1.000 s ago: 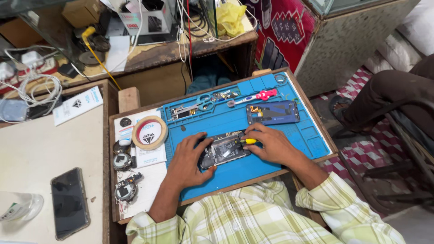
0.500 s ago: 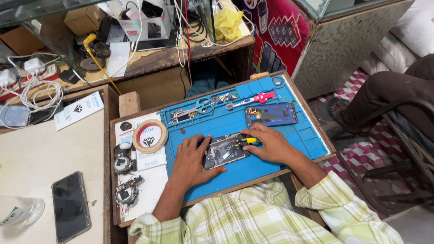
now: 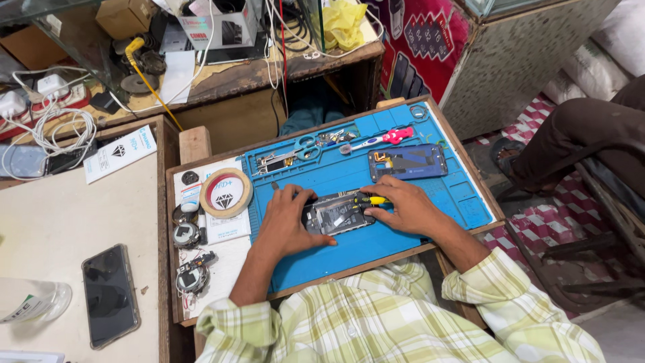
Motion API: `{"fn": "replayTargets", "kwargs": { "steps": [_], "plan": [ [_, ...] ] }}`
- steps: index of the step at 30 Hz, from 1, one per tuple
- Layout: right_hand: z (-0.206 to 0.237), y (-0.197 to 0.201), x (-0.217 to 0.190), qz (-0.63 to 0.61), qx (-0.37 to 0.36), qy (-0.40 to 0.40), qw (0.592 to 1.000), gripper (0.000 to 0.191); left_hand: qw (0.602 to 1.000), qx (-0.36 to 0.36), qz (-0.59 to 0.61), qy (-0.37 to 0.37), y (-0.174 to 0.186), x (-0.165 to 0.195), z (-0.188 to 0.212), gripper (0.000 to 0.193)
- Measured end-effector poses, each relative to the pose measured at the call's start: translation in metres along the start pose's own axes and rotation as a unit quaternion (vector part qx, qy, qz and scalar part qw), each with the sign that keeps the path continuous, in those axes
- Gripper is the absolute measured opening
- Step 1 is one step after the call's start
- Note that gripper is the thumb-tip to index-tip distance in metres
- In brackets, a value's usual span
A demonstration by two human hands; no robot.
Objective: The person uses a yellow-handled screwdriver to remove screws from a disassembled smartphone on a blue work mat. They repeatedly loosen and remove screws from the phone's internal frame while another person sits nearby.
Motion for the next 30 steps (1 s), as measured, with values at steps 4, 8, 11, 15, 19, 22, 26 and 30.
{"fn": "replayTargets", "kwargs": {
  "steps": [4, 8, 11, 15, 19, 22, 26, 30],
  "plan": [
    [-0.002, -0.002, 0.0, 0.011, -0.005, 0.0, 1.0, 0.049, 1.0, -0.018, 0.018, 0.005, 0.001, -0.005, -0.008, 0.1],
    [-0.005, -0.003, -0.002, 0.011, 0.002, 0.012, 1.0, 0.049, 0.999, -0.027, 0.024, -0.004, 0.001, -0.009, -0.011, 0.097],
    [-0.007, -0.005, -0.002, 0.017, -0.014, 0.004, 1.0, 0.051, 0.999, -0.026, 0.026, -0.004, 0.001, -0.013, -0.011, 0.095],
    [-0.01, -0.004, -0.006, 0.015, -0.016, 0.018, 1.0, 0.052, 0.998, -0.027, 0.056, 0.01, 0.001, -0.018, -0.008, 0.093],
    [-0.013, -0.005, -0.007, 0.019, -0.032, 0.003, 0.999, 0.053, 0.999, 0.011, 0.04, -0.013, 0.0, -0.017, 0.0, 0.09],
    [-0.013, -0.002, -0.01, 0.015, -0.018, 0.028, 0.999, 0.056, 0.999, 0.025, 0.024, -0.024, -0.003, -0.016, 0.002, 0.087],
    [-0.015, -0.005, -0.003, 0.018, -0.075, -0.019, 0.997, 0.082, 0.999, 0.025, 0.014, -0.029, -0.005, -0.016, 0.0, 0.094],
    [-0.015, -0.002, -0.007, 0.021, -0.054, -0.01, 0.998, 0.087, 0.999, 0.016, 0.006, -0.052, -0.002, -0.014, 0.001, 0.098]
  ]
}}
Point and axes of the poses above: each hand's wrist, its own z-axis away from the middle knuckle, its own y-axis out of the back of the hand, x = y × z, the point moved 6 cm from there along -z, towards the middle knuckle, and after that the axes turned 1 degree about -y, right-handed, at the moved point
